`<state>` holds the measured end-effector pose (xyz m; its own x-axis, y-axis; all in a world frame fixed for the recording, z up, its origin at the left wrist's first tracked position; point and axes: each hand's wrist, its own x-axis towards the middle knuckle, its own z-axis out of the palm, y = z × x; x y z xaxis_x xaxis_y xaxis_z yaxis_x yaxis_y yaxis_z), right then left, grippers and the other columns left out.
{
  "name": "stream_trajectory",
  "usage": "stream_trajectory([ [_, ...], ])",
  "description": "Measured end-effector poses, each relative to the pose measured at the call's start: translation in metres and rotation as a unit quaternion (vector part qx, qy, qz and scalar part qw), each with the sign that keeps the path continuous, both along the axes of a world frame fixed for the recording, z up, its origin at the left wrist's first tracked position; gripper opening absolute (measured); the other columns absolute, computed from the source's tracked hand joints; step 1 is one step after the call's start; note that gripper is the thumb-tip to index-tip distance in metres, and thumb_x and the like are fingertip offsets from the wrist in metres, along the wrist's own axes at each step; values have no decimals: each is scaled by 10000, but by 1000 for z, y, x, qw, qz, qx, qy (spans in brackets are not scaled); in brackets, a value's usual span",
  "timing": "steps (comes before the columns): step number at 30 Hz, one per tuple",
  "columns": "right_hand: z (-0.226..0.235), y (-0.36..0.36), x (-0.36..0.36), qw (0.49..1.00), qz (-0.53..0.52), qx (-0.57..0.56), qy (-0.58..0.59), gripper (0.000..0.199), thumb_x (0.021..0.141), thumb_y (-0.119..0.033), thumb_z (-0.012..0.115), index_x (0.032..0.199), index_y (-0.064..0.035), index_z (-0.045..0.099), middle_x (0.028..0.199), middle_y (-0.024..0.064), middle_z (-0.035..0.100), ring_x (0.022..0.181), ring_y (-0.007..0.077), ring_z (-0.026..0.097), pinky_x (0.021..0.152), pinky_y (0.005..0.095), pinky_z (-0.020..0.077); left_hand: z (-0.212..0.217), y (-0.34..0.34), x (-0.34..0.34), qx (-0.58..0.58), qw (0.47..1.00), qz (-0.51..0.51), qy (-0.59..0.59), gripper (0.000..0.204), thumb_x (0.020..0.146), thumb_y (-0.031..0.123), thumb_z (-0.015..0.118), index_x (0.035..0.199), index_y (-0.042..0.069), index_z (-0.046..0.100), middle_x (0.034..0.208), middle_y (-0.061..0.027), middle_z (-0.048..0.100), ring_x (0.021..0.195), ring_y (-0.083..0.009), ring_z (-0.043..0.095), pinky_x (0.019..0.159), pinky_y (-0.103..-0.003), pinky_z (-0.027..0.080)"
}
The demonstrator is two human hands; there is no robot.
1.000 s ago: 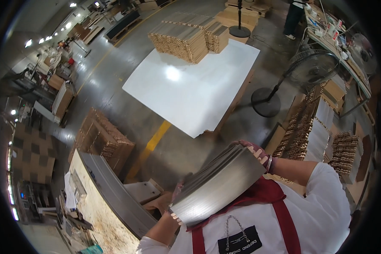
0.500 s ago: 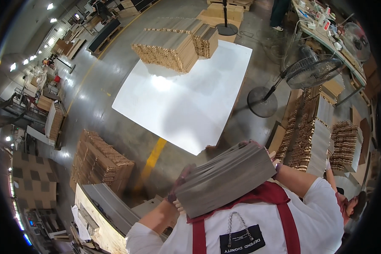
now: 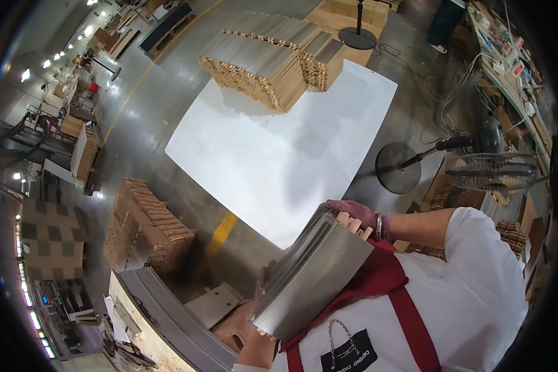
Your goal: The person sands the sides and edges of small wood blocks using a sanding block, wipes them with a cloth, and stacks them into larger wood assemblies.
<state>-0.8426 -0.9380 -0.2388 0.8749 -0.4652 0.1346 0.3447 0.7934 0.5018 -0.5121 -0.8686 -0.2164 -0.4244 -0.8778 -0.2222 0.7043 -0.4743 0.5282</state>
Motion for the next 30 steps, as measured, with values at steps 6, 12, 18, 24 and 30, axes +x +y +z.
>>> stream_trajectory([
  [6, -21, -29, 17, 966, 37, 105, -234, 398, 973, -410, 428, 1090, -61, 577, 1002, 44, 619, 932, 138, 589, 857, 314, 481, 19, -41, -20, 6, 998, -56, 40, 440, 953, 371, 501, 1308, 112, 476, 1319, -133, 497, 1220, -274, 460, 1026, -420, 390],
  [12, -59, -62, 2, 970, 52, 116, -208, 446, 972, -430, 405, 1158, -59, 570, 1043, 53, 626, 964, 141, 589, 880, 305, 470, 60, -86, -49, 301, 938, 28, -169, 436, 935, 426, 510, 1249, 124, 518, 1251, -118, 541, 1154, -284, 511, 987, -448, 419],
  [18, -95, -98, -4, 948, 20, 107, -300, 447, 963, -432, 438, 1159, -53, 570, 1058, 60, 626, 955, 147, 595, 868, 309, 478, -9, -123, -60, 64, 997, -31, 24, 404, 947, 431, 476, 1213, 134, 546, 1189, -123, 584, 1097, -294, 553, 950, -446, 450],
  [24, -121, -161, -75, 984, 6, 114, -134, 355, 955, -418, 463, 976, -81, 574, 766, -29, 569, 621, 95, 541, 532, 260, 466, -52, -188, -112, 319, 948, -6, -7, 442, 956, 450, 445, 1247, 126, 521, 1259, -156, 547, 1091, -298, 572, 916, -435, 491],
  [30, -211, -240, -174, 837, -90, 21, 540, 348, 973, -422, 411, 926, -116, 572, 619, -69, 515, 424, 50, 400, 304, 191, 292, -115, -292, -220, 356, 924, -79, 114, 490, 952, 457, 450, 1200, 48, 560, 1161, -170, 606, 1009, -286, 616, 894, -410, 505],
])
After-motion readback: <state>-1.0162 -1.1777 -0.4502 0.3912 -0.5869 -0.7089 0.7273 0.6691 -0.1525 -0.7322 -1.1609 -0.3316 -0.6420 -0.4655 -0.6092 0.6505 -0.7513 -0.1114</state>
